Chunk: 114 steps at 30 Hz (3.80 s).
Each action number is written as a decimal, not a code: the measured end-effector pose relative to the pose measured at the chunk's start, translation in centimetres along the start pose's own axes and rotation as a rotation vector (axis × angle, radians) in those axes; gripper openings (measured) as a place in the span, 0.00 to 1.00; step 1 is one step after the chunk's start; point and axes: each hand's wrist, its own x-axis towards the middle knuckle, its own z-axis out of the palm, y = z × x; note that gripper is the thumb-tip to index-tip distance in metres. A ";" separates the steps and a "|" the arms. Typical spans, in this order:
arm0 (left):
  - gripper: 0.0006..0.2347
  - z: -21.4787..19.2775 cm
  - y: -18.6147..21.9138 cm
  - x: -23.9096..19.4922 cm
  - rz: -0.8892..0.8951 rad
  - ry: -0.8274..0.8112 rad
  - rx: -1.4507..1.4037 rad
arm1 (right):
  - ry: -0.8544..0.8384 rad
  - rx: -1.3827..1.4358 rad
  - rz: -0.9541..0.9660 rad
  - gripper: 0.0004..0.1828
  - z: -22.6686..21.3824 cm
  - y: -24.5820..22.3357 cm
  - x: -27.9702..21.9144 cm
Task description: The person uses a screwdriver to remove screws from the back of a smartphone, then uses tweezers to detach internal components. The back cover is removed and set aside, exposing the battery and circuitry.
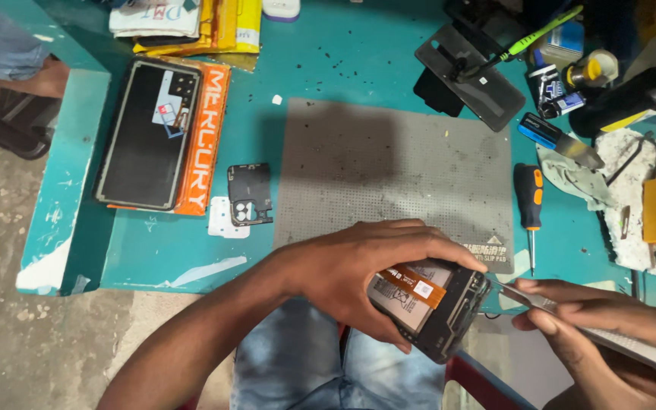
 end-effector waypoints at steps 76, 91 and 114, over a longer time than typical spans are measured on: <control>0.40 0.7 -3.0 1.8 -0.432 0.191 0.697 | -0.301 -0.260 0.105 0.52 8.4 -3.0 11.2; 0.37 -0.4 -2.4 0.9 -0.370 0.177 0.736 | -0.297 -0.176 0.141 0.46 8.6 -2.2 12.4; 0.34 -0.7 -2.3 1.6 -0.443 0.115 0.755 | -0.345 -0.087 0.136 0.48 8.0 -0.3 11.8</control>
